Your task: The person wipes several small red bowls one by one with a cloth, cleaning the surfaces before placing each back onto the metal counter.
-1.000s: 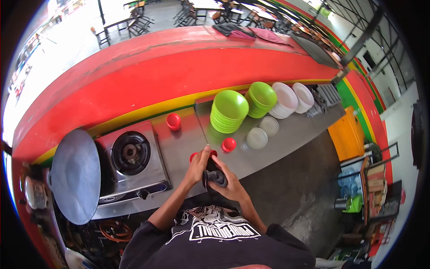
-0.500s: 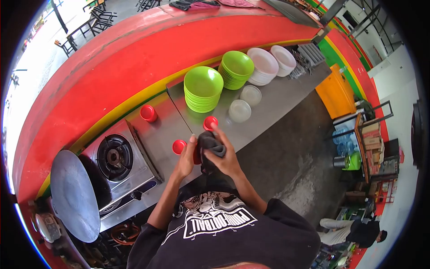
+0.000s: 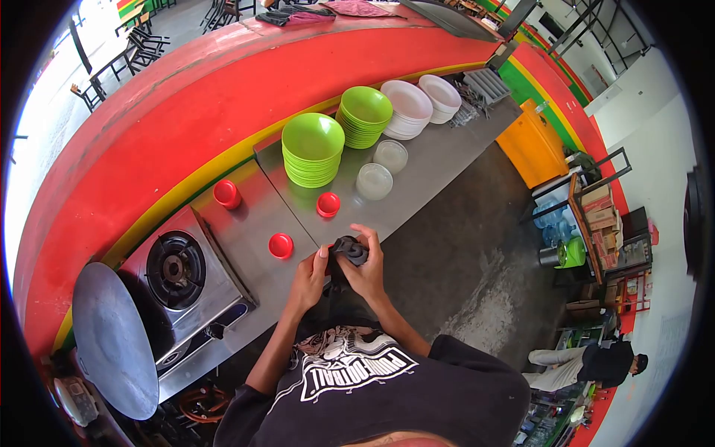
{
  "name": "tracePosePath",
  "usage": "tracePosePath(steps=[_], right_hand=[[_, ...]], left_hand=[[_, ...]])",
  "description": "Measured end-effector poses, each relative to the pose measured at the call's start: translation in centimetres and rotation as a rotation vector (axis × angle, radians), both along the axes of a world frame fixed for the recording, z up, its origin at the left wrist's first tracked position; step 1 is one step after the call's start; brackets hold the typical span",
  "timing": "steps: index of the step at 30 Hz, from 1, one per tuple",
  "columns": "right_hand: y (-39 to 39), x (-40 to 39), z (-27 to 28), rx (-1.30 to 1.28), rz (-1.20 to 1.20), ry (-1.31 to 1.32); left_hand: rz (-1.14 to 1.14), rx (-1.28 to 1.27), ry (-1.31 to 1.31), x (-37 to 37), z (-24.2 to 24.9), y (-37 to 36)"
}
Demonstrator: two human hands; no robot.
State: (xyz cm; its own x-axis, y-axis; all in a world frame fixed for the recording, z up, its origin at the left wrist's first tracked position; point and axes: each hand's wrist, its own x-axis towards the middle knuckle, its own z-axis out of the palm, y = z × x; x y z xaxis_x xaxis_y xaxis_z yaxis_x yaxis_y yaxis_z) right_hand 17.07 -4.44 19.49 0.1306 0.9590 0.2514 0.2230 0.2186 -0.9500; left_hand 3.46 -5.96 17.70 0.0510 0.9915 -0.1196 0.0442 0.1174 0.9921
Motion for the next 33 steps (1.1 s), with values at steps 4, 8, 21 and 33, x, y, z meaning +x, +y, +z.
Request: tracePosePath(steps=[4, 8, 21, 33], right_hand=[[-0.8, 0.0, -0.7, -0.138, 0.16, 0.059], [-1.0, -0.8, 0.3, -0.21, 0.374, 0.323], [-0.7, -5.7, -0.7, -0.164, 0.856, 0.379], [-0.2, -6.2, -4.9, -0.476, 0.475, 0.496]], left_hand=[[0.087, 0.055, 0.095, -1.4, -0.2, -1.6], [0.088, -0.217, -0.137, -4.2, 0.2, -2.7], [0.149, -0.469, -0.631, -6.9, 0.6, -7.8], [0.25, -0.013, -0.021, -6.0, 0.0, -8.1]])
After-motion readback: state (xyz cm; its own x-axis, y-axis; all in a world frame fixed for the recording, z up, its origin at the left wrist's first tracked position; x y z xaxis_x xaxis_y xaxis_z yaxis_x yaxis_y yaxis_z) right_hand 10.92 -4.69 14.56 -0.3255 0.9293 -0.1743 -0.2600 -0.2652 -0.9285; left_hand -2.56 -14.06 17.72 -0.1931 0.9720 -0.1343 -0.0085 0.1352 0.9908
